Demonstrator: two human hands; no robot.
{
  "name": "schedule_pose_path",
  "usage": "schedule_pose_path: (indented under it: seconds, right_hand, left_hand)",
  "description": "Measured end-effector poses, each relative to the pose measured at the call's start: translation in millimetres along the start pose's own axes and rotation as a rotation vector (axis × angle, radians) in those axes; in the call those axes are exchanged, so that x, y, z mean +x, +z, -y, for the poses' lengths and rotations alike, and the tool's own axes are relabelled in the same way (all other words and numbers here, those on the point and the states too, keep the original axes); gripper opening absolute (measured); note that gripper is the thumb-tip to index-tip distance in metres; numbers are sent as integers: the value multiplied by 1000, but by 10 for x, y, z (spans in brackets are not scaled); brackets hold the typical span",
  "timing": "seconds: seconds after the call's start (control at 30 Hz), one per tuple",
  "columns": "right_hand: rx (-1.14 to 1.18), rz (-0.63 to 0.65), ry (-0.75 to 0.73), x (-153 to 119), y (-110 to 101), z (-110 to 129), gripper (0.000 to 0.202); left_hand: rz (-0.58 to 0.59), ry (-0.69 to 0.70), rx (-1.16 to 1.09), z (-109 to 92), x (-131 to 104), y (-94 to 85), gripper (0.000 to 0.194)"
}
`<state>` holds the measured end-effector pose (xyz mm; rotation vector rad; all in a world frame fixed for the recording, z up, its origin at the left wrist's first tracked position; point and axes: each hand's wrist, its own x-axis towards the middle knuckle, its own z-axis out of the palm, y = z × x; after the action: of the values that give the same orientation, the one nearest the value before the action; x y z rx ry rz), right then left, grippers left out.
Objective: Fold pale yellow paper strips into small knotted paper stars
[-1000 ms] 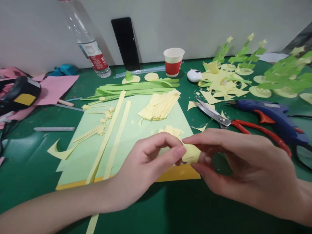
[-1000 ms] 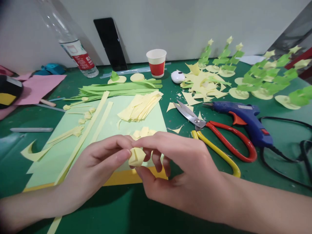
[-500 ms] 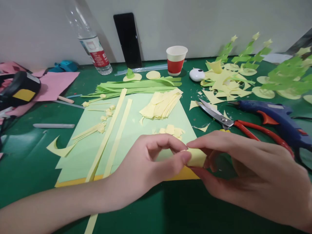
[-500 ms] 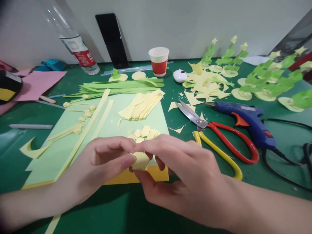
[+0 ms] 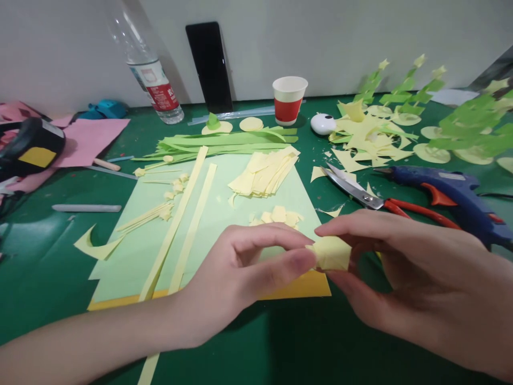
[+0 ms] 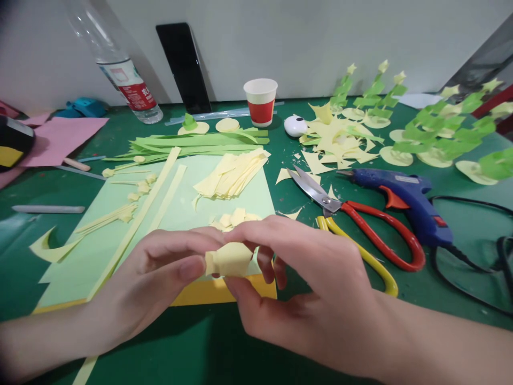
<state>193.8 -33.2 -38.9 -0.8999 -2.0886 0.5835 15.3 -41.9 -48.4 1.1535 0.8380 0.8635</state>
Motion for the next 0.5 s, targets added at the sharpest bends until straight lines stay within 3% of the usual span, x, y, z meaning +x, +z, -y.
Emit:
schedule_pose_path:
  seconds: [0.17,0.5]
  right_hand:
    - [-80,-85,-52,34,6,1,20]
    - [-126,-63,-34,-111,70,-75,16]
  left_hand:
    - [11,6,19,-27,14,10,12]
    - [37,8,16,-27,9,3,12]
